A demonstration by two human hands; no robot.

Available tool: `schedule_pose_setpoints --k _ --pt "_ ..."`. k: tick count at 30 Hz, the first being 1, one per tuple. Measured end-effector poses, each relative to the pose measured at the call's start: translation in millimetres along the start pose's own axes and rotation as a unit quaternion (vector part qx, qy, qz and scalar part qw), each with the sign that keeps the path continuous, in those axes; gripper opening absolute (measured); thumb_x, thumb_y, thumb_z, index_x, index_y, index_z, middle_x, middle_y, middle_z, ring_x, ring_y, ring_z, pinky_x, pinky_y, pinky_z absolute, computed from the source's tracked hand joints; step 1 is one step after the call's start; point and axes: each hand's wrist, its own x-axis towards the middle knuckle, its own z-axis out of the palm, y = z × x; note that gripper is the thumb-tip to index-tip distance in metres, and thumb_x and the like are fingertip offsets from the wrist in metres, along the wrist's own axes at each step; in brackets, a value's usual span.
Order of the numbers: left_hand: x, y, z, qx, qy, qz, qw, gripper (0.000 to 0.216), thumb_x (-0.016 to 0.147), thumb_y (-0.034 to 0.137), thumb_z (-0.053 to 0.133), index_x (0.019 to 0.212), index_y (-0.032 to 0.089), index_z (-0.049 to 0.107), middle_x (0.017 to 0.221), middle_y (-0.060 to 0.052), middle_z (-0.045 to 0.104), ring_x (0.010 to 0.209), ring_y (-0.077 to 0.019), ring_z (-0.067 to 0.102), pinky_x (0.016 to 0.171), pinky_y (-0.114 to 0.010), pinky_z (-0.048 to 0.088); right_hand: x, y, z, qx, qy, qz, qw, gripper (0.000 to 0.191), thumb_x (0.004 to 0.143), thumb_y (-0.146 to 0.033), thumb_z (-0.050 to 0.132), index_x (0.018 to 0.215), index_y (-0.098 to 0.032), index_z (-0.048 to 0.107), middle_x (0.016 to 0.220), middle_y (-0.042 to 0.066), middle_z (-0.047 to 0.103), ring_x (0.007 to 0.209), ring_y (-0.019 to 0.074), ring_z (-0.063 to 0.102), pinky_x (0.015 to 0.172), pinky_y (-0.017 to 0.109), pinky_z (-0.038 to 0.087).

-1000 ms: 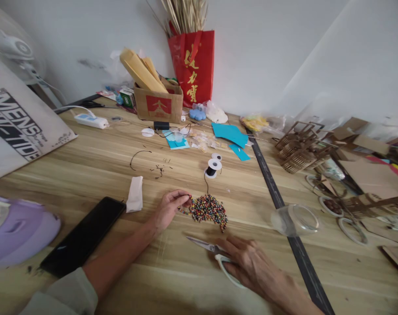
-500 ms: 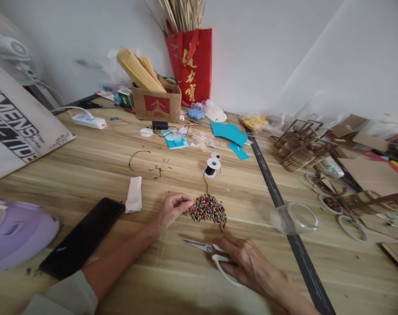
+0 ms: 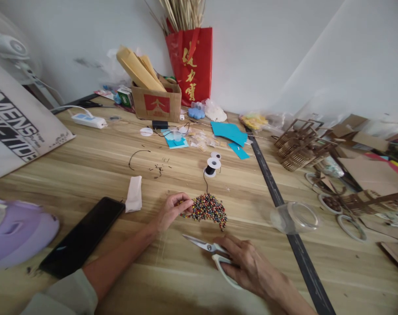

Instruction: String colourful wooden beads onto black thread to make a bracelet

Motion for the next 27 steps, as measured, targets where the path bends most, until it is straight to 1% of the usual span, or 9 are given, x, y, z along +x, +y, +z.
schedule_pose_setpoints --k 2,5,8,10,13,16,20,24,27 --pt "2 -4 -1 -0.025 0.005 0.002 1.0 0.032 0.072 0.043 0.074 0.068 0.013 0.064 0.062 -0.001 0.065 0.059 -0.0116 0.058 0.059 -0.022 0.047 0 5 -1 0.041 0.029 -0.009 0.999 0.029 0.089 -0.015 0.053 0.117 -0.022 0.053 0.097 0.004 0.065 0.081 0.0153 0.065 0.07 0.023 0.049" --pt "3 -6 -2 -0.056 0.005 -0.007 0.998 0.035 0.071 0.045 0.075 0.07 0.011 0.065 0.064 -0.002 0.066 0.058 -0.011 0.058 0.057 -0.021 0.046 2 12 -1 0.095 0.09 -0.014 0.991 0.026 0.09 -0.019 0.056 0.115 -0.021 0.055 0.09 0.003 0.066 0.071 0.0122 0.062 0.065 0.019 0.048" --pt "1 -4 -1 -0.083 -0.006 -0.025 0.996 0.035 0.071 0.045 0.076 0.069 0.011 0.063 0.069 -0.004 0.069 0.057 -0.01 0.058 0.053 -0.02 0.046 6 17 2 0.114 0.144 -0.006 0.983 0.024 0.09 -0.024 0.056 0.114 -0.02 0.056 0.083 0.002 0.065 0.067 0.0119 0.059 0.063 0.019 0.048" --pt "0 -1 1 -0.092 -0.01 -0.035 0.995 0.036 0.07 0.045 0.076 0.068 0.012 0.06 0.069 -0.004 0.07 0.052 -0.0085 0.056 0.048 -0.018 0.044 9 20 5 0.122 0.165 0.008 0.979 0.026 0.09 -0.028 0.057 0.114 -0.019 0.056 0.083 0.002 0.064 0.066 0.012 0.058 0.061 0.019 0.048" --pt "-1 1 3 -0.083 -0.001 -0.044 0.996 0.039 0.069 0.046 0.077 0.067 0.013 0.057 0.065 -0.002 0.07 0.041 -0.0053 0.049 0.039 -0.016 0.039 14 23 11 0.125 0.18 0.029 0.975 0.029 0.089 -0.031 0.058 0.116 -0.019 0.055 0.081 0.001 0.064 0.063 0.012 0.055 0.058 0.019 0.046" --pt "0 0 4 -0.072 0.012 -0.05 0.996 0.039 0.066 0.045 0.079 0.073 0.013 0.057 0.061 -0.001 0.07 0.037 -0.0045 0.047 0.037 -0.016 0.038 19 25 17 0.125 0.187 0.041 0.974 0.03 0.09 -0.033 0.057 0.116 -0.019 0.055 0.077 0.0 0.062 0.061 0.0121 0.052 0.056 0.02 0.043" --pt "0 0 5 -0.065 0.022 -0.059 0.996 0.042 0.063 0.045 0.081 0.079 0.013 0.059 0.063 -0.003 0.072 0.041 -0.0077 0.055 0.04 -0.018 0.045 25 27 22 0.147 0.196 0.043 0.969 0.029 0.089 -0.035 0.058 0.113 -0.019 0.056 0.077 0.0 0.062 0.062 0.0119 0.053 0.056 0.019 0.043" --pt "0 -1 6 -0.051 0.015 -0.071 0.996 0.047 0.063 0.045 0.081 0.091 0.013 0.062 0.068 -0.004 0.074 0.047 -0.0123 0.065 0.046 -0.021 0.051 29 28 24 0.157 0.2 0.051 0.966 0.029 0.089 -0.037 0.058 0.11 -0.018 0.057 0.076 0.001 0.063 0.062 0.012 0.054 0.056 0.019 0.044" --pt "-1 -3 6 -0.033 -0.001 -0.085 0.996 0.044 0.065 0.045 0.079 0.089 0.012 0.064 0.075 -0.006 0.075 0.054 -0.0152 0.07 0.048 -0.02 0.051 29 28 25 0.157 0.202 0.058 0.965 0.028 0.088 -0.037 0.058 0.11 -0.018 0.058 0.076 0.0 0.063 0.062 0.012 0.054 0.056 0.019 0.044"
